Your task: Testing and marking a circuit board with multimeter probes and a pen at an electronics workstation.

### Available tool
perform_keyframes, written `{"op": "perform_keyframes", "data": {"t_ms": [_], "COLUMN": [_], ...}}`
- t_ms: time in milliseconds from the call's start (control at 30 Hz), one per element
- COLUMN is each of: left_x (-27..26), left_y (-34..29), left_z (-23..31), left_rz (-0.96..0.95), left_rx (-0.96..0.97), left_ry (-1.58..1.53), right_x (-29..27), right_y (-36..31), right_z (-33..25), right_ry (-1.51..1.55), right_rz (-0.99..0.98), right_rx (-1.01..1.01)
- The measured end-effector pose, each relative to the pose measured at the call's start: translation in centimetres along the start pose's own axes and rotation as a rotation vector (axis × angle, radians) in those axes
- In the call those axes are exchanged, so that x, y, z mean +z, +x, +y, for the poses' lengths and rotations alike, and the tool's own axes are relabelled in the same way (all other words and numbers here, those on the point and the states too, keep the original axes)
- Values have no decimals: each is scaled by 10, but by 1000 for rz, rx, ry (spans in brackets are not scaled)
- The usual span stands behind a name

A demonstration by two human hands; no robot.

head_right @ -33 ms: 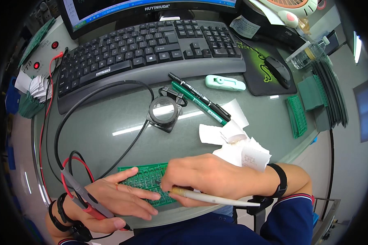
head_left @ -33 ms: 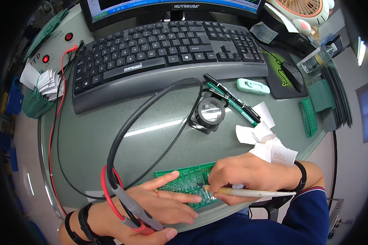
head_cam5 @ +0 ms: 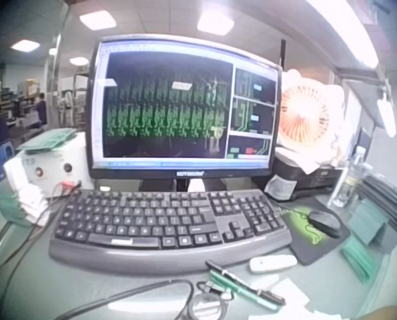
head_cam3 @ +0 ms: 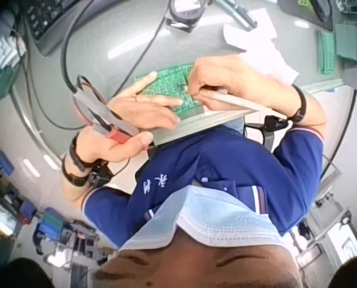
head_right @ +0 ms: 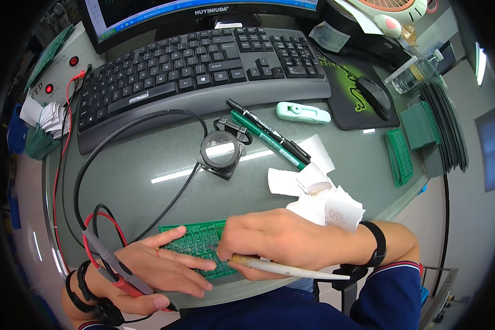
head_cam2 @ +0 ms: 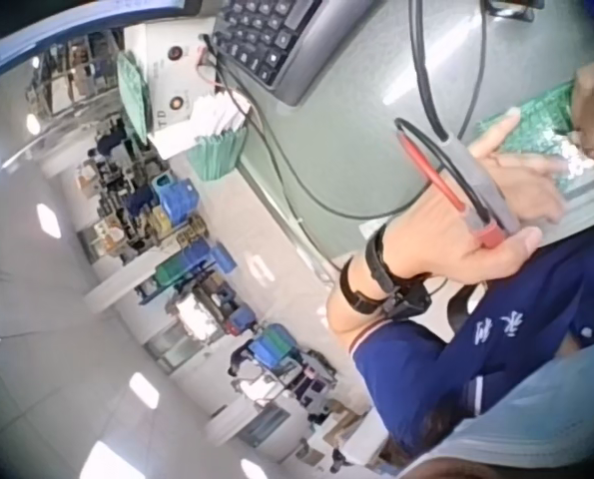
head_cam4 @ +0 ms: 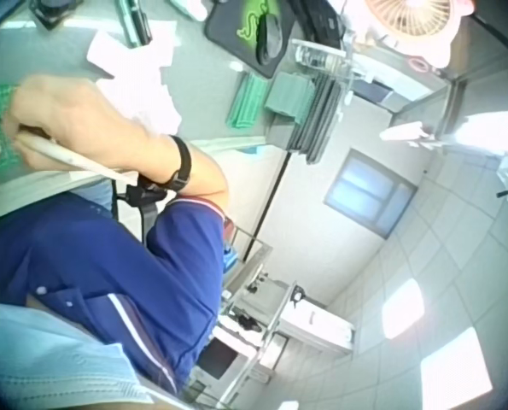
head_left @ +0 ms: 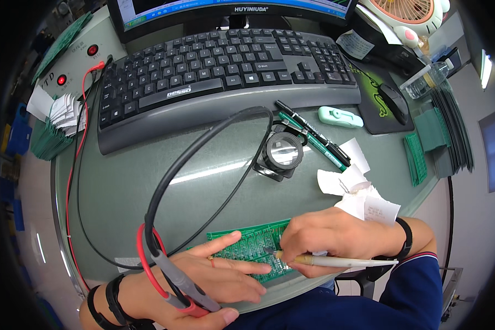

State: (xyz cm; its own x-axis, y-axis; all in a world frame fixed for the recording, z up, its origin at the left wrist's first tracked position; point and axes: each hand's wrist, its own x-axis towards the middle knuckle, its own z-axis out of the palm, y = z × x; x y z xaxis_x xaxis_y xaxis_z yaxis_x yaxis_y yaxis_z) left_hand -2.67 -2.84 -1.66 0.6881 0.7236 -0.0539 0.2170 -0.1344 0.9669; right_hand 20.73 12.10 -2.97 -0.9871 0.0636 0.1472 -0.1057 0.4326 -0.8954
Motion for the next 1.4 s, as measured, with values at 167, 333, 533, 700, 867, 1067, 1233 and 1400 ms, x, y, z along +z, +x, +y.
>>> {"op": "perform_keyframes", "data": {"t_ms": [167,333,533,700,867,1067,1233,1400], "left_x": [2,0,-1,-1,2,5,8,7], "left_y": [-1,0,1,2,2,2,1,2], "left_z": [-1,-1,-1,0,0,-4,2,0], "left_rz": [15,13,11,10,53,109,128,146], "left_rx": [17,28,29,22,14,6,-40,-42], "left_ry": [-10,7,11,14,-8,-59,-68,-82], "right_x": [0,-3,-4,-2,-2,-5,-5,-3], "right_y": [2,3,2,3,4,6,6,5], "right_z": [1,0,0,1,0,-1,-1,5], "right_ry": [-50,-74,-84,-87,34,113,107,243], "right_rz": [-20,-43,-62,-40,2,-1,-23,6], "right_rx": [-102,-88,-73,-93,48,203,210,173]}}
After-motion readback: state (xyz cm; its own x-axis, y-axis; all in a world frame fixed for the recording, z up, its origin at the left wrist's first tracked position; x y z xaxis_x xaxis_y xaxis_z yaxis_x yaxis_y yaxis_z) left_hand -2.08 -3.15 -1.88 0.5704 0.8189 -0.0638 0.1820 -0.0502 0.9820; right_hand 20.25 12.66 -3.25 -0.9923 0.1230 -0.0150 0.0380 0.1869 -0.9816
